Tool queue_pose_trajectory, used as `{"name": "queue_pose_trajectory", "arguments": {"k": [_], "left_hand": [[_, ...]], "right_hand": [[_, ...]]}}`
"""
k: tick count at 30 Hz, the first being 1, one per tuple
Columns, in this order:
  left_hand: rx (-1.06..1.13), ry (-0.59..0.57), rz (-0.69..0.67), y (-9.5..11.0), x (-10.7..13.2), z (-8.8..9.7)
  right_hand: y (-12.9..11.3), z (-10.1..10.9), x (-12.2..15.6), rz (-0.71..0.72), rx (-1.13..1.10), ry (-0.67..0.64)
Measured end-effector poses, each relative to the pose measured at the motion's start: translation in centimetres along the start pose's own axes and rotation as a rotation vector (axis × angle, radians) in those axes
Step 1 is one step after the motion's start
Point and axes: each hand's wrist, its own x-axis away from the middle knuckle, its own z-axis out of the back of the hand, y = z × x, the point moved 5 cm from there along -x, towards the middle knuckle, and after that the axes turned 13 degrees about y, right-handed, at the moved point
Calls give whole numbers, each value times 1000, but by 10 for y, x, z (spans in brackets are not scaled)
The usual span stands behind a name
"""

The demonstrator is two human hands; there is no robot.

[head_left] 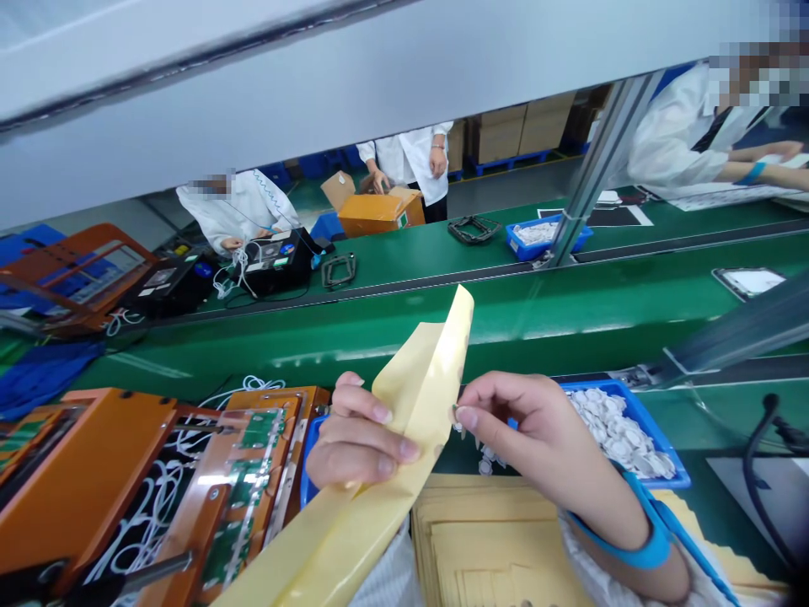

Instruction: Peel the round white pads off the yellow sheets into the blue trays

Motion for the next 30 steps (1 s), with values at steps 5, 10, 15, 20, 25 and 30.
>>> {"name": "queue_pose_trajectory", "arguments": {"k": [5, 10, 15, 20, 25, 30], "left_hand": [[-7, -39, -25, -2, -3, -1], [-15, -83, -38, -3, -5, 2], [-31, -139, -32, -2, -8, -1], [-3, -219, -17, 0, -12, -7], [-13, -209, 122, -11, -7, 1], [63, -125, 186, -31, -4, 13]], "right_hand": [[1, 2, 0, 7, 23, 24], [1, 3, -2, 19, 49, 32], [0, 5, -4, 39, 69, 42], [-1, 7, -5, 86, 101, 52], [-2, 9, -7, 136, 128, 74], [-4, 12, -6, 150, 127, 86]]}}
